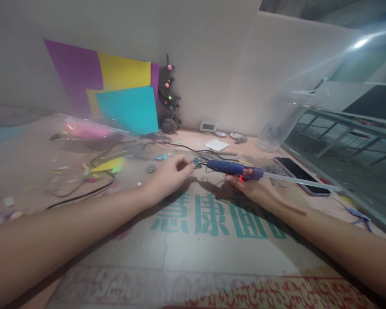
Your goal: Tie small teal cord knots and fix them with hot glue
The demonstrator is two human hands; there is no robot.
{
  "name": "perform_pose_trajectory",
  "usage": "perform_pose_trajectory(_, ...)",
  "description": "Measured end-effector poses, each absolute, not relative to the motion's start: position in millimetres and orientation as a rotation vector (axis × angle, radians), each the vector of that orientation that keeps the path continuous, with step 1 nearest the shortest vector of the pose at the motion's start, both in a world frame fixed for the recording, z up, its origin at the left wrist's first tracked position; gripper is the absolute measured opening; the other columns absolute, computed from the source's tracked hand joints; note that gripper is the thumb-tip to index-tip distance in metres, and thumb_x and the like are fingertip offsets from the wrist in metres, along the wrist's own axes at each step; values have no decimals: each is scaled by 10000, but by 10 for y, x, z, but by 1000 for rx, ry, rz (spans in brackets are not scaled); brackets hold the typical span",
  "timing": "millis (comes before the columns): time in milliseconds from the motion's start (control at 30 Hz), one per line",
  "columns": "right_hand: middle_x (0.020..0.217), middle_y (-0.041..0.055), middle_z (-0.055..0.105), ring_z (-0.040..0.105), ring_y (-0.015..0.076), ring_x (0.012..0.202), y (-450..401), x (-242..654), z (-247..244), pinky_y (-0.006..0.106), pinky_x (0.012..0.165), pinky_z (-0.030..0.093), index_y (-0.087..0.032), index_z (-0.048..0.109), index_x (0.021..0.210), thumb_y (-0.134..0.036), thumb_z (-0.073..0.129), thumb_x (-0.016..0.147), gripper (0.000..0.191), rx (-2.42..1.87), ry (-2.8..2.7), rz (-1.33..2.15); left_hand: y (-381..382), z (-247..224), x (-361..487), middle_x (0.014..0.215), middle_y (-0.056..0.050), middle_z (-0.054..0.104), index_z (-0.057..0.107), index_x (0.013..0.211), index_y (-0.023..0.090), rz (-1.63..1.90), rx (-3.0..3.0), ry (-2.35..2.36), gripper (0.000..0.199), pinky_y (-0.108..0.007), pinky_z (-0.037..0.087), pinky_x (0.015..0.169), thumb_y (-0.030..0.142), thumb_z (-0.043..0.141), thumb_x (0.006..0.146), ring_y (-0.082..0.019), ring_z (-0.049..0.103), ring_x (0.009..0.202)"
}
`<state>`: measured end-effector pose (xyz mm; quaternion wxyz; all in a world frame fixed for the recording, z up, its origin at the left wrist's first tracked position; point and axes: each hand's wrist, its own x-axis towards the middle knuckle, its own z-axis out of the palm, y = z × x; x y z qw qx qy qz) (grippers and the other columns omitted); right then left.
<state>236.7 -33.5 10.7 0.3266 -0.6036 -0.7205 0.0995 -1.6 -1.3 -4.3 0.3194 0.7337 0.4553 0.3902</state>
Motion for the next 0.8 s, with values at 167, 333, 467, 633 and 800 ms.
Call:
perform_pose_trajectory(167, 703, 47, 681, 639, 252, 674, -355, 2406, 138, 397, 651, 535, -231, 629, 704, -537, 606, 774, 315, -1593, -1924, 263, 15, -44, -11, 662, 28, 528, 502, 703, 187, 1037, 1874, 1176, 238, -255, 369, 608, 372, 531, 849, -138, 501, 636)
perform_pose_trajectory(333, 812, 49, 716, 671, 227, 792, -367, 2457, 324, 363, 775, 535, -225, 672, 743, -516, 469, 881, 380, -1397, -1832, 353, 28, -74, -12, 666, 13, 564, 521, 711, 189, 1015, 1826, 1180, 230, -248, 384, 571, 375, 533, 846, -145, 521, 638)
perform_pose_trajectory(467, 949, 79, 731, 682, 238, 889, -235, 2528, 551, 309, 656, 533, -209, 696, 874, -515, 428, 903, 408, -1406, -1651, 331, 13, -91, -4, 652, 11, 562, 534, 707, 191, 997, 1905, 1148, 247, -235, 363, 514, 394, 537, 847, -147, 525, 618)
perform_pose_trajectory(633, 902, 106, 738, 689, 233, 836, 196, 2691, 723, 272, 576, 505, -166, 712, 972, -498, 614, 813, 381, -1528, -1636, 324, -18, -82, 7, 634, 17, 572, 555, 729, 186, 900, 1991, 1153, 240, -248, 354, 540, 394, 537, 847, -141, 516, 583)
perform_pose_trajectory(800, 970, 126, 732, 681, 209, 812, 725, 2841, 595, 249, 537, 474, -145, 680, 1088, -482, 617, 819, 436, -1757, -1683, 322, -40, -80, 13, 684, 5, 594, 572, 749, 184, 853, 2061, 1123, 246, -257, 359, 578, 405, 529, 848, -158, 538, 645)
